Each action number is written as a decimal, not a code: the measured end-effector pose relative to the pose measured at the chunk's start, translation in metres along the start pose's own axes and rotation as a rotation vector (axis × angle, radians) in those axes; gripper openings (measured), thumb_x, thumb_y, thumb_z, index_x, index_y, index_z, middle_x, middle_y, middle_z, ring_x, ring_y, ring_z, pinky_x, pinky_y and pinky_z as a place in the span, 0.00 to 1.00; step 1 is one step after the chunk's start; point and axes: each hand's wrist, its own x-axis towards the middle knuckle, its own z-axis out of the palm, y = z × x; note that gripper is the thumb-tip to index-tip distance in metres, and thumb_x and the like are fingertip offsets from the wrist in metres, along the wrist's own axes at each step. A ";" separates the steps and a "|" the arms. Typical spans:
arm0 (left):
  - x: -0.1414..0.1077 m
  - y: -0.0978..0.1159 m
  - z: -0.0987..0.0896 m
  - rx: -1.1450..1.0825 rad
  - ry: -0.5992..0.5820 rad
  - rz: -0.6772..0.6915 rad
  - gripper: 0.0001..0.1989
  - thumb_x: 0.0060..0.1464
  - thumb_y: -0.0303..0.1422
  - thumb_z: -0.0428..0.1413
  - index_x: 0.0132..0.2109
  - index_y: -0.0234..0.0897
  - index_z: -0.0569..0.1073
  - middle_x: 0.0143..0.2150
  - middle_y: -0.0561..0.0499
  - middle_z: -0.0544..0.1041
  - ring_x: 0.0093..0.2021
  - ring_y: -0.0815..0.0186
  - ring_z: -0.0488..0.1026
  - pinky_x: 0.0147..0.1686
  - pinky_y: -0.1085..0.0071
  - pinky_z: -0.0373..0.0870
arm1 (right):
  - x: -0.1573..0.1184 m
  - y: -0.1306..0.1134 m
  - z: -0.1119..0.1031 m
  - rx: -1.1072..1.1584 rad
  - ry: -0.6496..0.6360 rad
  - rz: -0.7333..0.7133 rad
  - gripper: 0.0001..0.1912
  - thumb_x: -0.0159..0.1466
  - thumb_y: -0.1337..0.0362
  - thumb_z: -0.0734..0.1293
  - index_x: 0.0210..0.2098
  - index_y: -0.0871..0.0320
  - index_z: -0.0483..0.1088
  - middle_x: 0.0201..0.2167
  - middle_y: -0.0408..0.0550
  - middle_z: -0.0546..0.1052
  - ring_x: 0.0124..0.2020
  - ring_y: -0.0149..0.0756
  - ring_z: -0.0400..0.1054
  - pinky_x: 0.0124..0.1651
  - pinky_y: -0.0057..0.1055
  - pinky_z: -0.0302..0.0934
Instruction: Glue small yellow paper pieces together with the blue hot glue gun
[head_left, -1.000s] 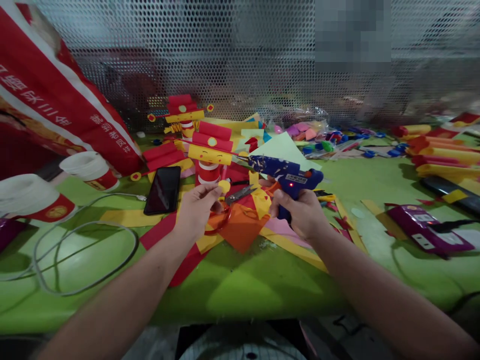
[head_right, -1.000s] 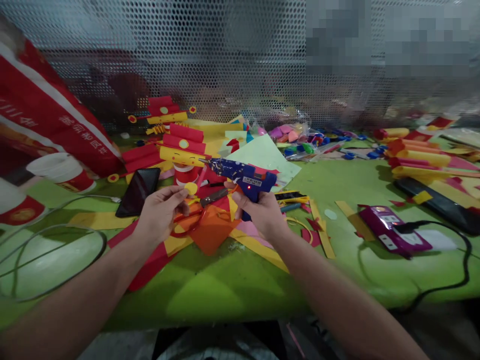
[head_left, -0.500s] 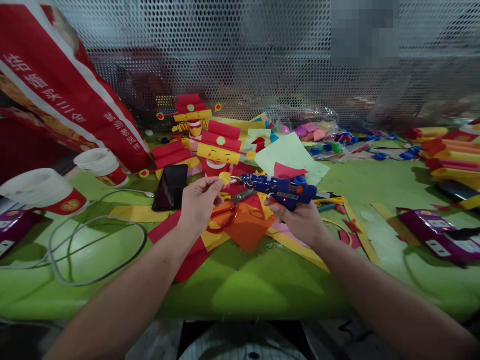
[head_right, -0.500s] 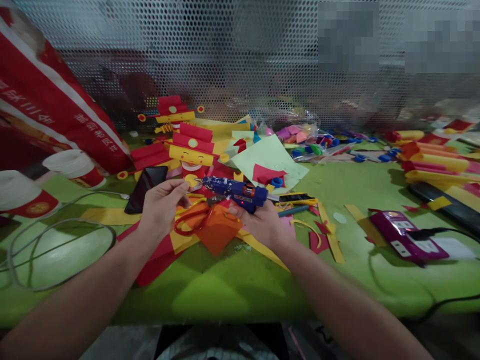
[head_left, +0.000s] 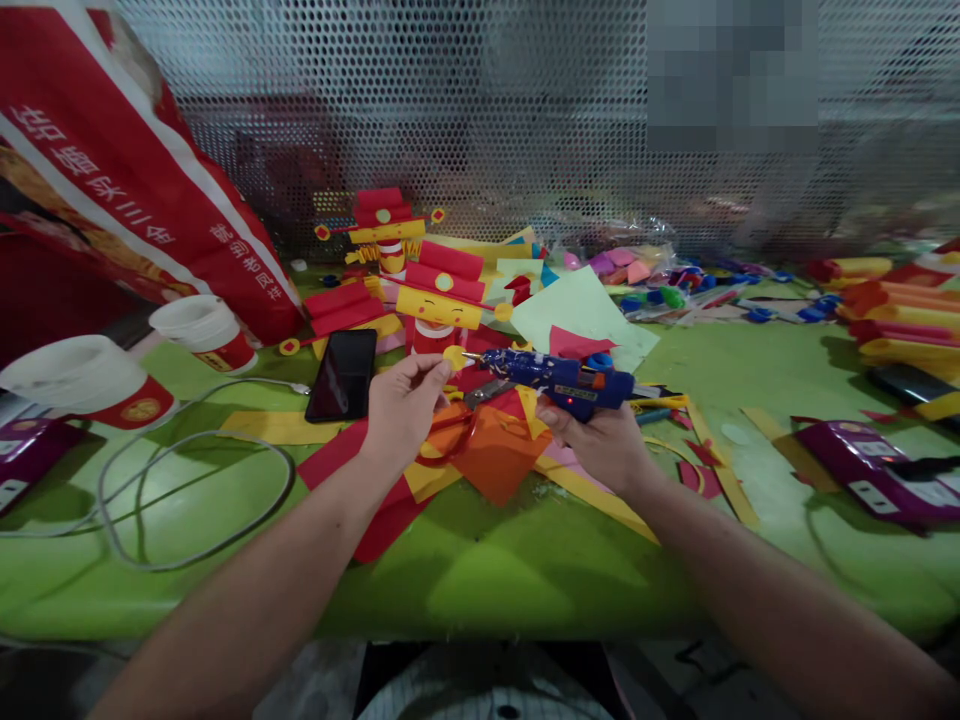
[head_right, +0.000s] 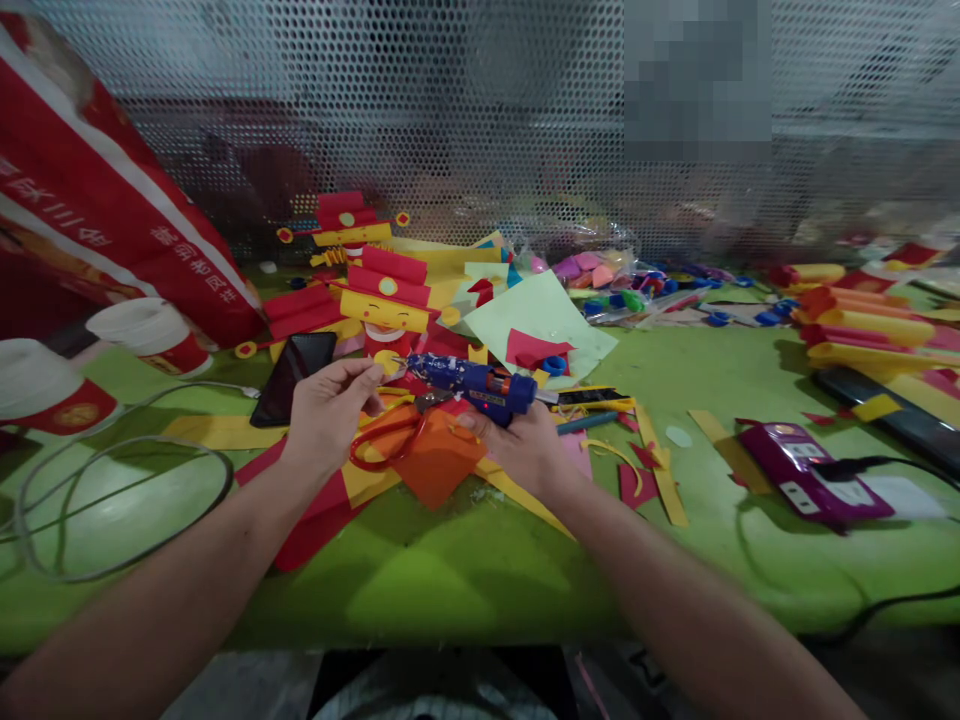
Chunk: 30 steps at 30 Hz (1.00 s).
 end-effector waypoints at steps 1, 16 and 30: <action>0.000 0.000 0.000 0.003 0.000 0.003 0.06 0.42 0.33 0.58 0.29 0.35 0.73 0.17 0.58 0.70 0.15 0.76 0.63 0.16 0.79 0.59 | 0.000 -0.001 0.000 0.006 0.001 0.005 0.16 0.50 0.51 0.68 0.25 0.59 0.70 0.15 0.42 0.65 0.19 0.30 0.58 0.23 0.30 0.59; -0.003 0.004 0.000 0.025 0.004 0.014 0.05 0.43 0.33 0.58 0.29 0.36 0.74 0.18 0.58 0.70 0.16 0.76 0.63 0.17 0.79 0.60 | 0.001 -0.010 0.001 -0.001 0.010 -0.029 0.20 0.48 0.47 0.69 0.22 0.58 0.68 0.13 0.40 0.63 0.18 0.29 0.58 0.22 0.29 0.59; -0.004 0.004 -0.001 0.065 -0.005 0.023 0.05 0.44 0.33 0.57 0.29 0.36 0.74 0.16 0.58 0.68 0.16 0.75 0.64 0.18 0.78 0.61 | 0.001 -0.009 0.001 -0.021 0.014 -0.030 0.19 0.48 0.47 0.69 0.21 0.57 0.67 0.11 0.39 0.61 0.16 0.29 0.56 0.20 0.28 0.58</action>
